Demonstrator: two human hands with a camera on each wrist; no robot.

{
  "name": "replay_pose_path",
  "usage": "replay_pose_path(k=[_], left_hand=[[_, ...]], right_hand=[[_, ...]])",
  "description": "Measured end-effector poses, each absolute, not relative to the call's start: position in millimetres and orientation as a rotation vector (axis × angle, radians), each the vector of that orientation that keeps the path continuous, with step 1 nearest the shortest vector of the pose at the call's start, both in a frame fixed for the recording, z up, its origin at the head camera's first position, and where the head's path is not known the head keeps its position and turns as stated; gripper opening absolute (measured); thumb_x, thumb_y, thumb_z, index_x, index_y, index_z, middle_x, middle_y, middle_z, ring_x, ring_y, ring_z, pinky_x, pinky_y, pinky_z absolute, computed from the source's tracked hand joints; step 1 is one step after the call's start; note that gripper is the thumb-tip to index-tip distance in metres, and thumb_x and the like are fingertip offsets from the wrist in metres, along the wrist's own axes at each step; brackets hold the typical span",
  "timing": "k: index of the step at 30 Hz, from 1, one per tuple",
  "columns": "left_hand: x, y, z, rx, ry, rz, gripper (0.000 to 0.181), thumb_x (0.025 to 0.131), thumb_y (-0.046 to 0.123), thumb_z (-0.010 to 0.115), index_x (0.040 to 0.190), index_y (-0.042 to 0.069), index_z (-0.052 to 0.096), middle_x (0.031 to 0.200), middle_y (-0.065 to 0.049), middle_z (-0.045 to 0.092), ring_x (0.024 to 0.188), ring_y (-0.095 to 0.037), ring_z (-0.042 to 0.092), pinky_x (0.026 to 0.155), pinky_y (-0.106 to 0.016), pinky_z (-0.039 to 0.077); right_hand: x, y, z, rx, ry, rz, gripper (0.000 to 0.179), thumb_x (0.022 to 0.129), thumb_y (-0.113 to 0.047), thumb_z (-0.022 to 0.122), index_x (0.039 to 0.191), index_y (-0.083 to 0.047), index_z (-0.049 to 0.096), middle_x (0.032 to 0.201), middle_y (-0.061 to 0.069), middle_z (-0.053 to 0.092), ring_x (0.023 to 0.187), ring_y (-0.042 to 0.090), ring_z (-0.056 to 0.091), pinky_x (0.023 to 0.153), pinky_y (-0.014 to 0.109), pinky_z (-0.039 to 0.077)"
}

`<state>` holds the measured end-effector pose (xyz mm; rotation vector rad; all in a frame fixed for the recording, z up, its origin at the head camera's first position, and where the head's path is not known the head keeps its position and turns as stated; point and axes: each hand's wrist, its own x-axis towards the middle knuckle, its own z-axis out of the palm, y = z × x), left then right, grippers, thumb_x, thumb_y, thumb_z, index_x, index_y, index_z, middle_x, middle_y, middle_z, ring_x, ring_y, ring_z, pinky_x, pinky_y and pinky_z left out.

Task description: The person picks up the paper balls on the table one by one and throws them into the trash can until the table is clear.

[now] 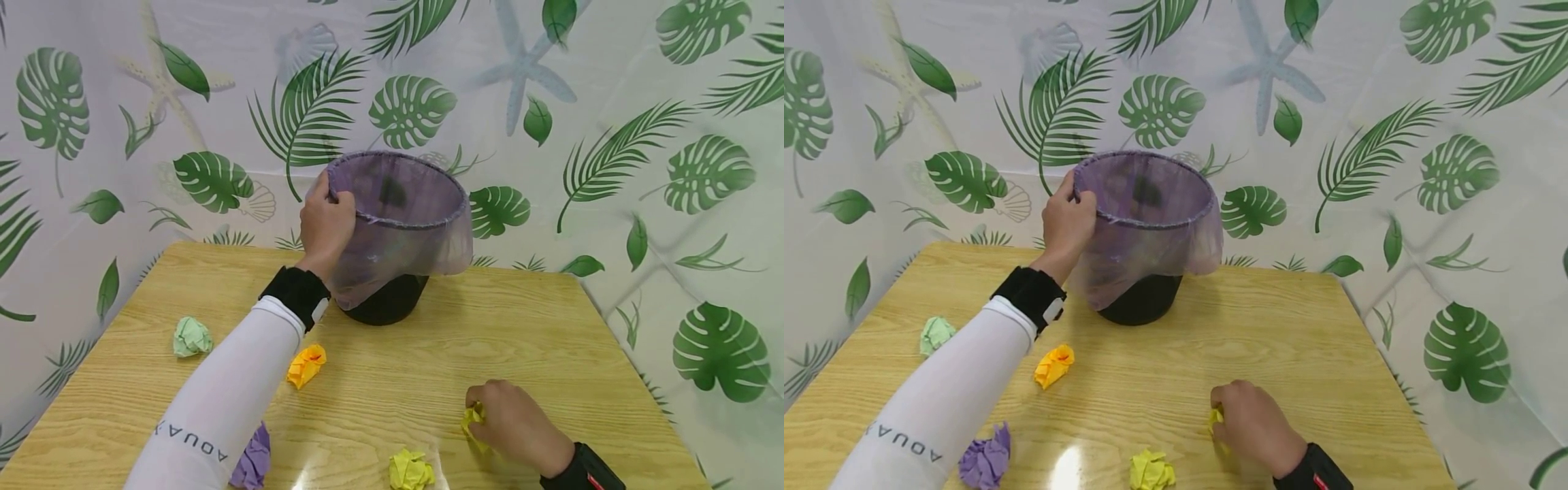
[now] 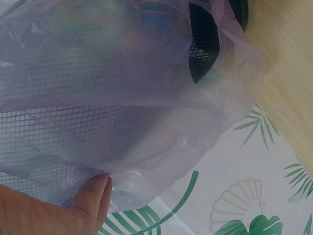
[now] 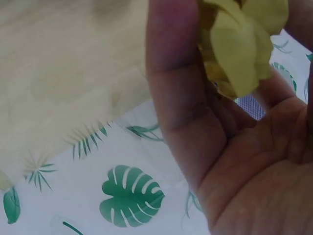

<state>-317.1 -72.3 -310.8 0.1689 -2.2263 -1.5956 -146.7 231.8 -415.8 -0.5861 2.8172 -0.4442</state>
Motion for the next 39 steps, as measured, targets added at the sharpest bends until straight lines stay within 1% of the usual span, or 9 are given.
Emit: replay_pose_path(k=[5,8,14,16,21,26,30,34,39], left_hand=[[-317,-72,-311,0.176,-2.223,-1.595,0.064,0.1,0.029,0.043,0.162,0.015,0.033,0.162,-0.004,0.04,0.124,-0.024,0.05,0.106,-0.042,0.04],[-317,-72,-311,0.18,-2.225,-1.597,0.064,0.1,0.029,0.044,0.162,0.015,0.033,0.162,-0.004,0.04,0.123,-0.024,0.05,0.105,-0.042,0.04],[-318,-72,-311,0.181,-2.228,-1.591,0.064,0.1,0.029,0.044,0.162,0.015,0.033,0.162,-0.003,0.04,0.123,-0.024,0.051,0.103,-0.043,0.041],[-319,-72,-311,0.181,-2.232,-1.583,0.064,0.1,0.029,0.043,0.162,0.015,0.033,0.163,-0.002,0.039,0.127,-0.023,0.05,0.106,-0.042,0.04],[-320,-71,-312,0.187,-2.24,-1.571,0.064,0.1,0.029,0.043,0.162,0.015,0.033,0.163,-0.001,0.038,0.137,-0.02,0.046,0.113,-0.041,0.036],[-319,-71,-312,0.186,-2.235,-1.574,0.064,0.1,0.029,0.043,0.162,0.015,0.033,0.163,-0.001,0.038,0.135,-0.019,0.047,0.112,-0.041,0.037],[-318,-71,-312,0.189,-2.233,-1.581,0.063,0.101,0.029,0.043,0.162,0.016,0.034,0.163,-0.001,0.039,0.135,-0.02,0.047,0.112,-0.041,0.037],[-319,-72,-313,0.185,-2.23,-1.581,0.064,0.1,0.029,0.043,0.162,0.015,0.034,0.163,-0.002,0.039,0.134,-0.021,0.048,0.111,-0.042,0.038],[-319,-71,-312,0.184,-2.227,-1.572,0.064,0.1,0.029,0.043,0.162,0.015,0.034,0.163,-0.001,0.039,0.131,-0.021,0.049,0.111,-0.041,0.038]], right_hand=[[-152,228,-400,-0.643,2.91,-0.435,0.02,0.083,-0.01,0.082,0.102,-0.011,0.075,0.089,-0.001,0.065,0.073,0.011,0.056,0.063,0.028,0.048],[-155,223,-391,-0.677,2.986,-0.416,0.019,0.084,-0.011,0.082,0.102,-0.011,0.076,0.089,0.0,0.065,0.07,0.009,0.052,0.061,0.026,0.046],[-164,216,-373,-0.808,3.116,-0.461,0.02,0.083,-0.01,0.084,0.101,-0.01,0.076,0.089,0.002,0.066,0.07,0.008,0.052,0.06,0.026,0.046],[-168,213,-366,-0.827,3.15,-0.5,0.022,0.082,-0.009,0.085,0.102,-0.009,0.076,0.089,0.003,0.066,0.07,0.008,0.053,0.059,0.026,0.047],[-180,208,-350,-0.855,3.231,-0.6,0.025,0.082,-0.011,0.085,0.105,-0.007,0.076,0.093,0.007,0.069,0.069,0.01,0.055,0.057,0.026,0.047],[-194,202,-331,-0.884,3.309,-0.717,0.028,0.085,-0.011,0.084,0.11,-0.005,0.075,0.099,0.011,0.07,0.071,0.015,0.059,0.057,0.028,0.049],[-207,196,-316,-0.965,3.38,-0.835,0.027,0.085,-0.008,0.083,0.11,-0.003,0.075,0.097,0.013,0.069,0.071,0.018,0.06,0.056,0.03,0.05],[-220,190,-300,-1.066,3.439,-0.946,0.026,0.084,-0.006,0.083,0.109,-0.002,0.075,0.097,0.014,0.071,0.075,0.021,0.064,0.057,0.033,0.052],[-235,182,-283,-1.089,3.481,-1.04,0.027,0.085,-0.009,0.082,0.111,-0.001,0.075,0.1,0.015,0.071,0.076,0.022,0.064,0.059,0.035,0.052]])
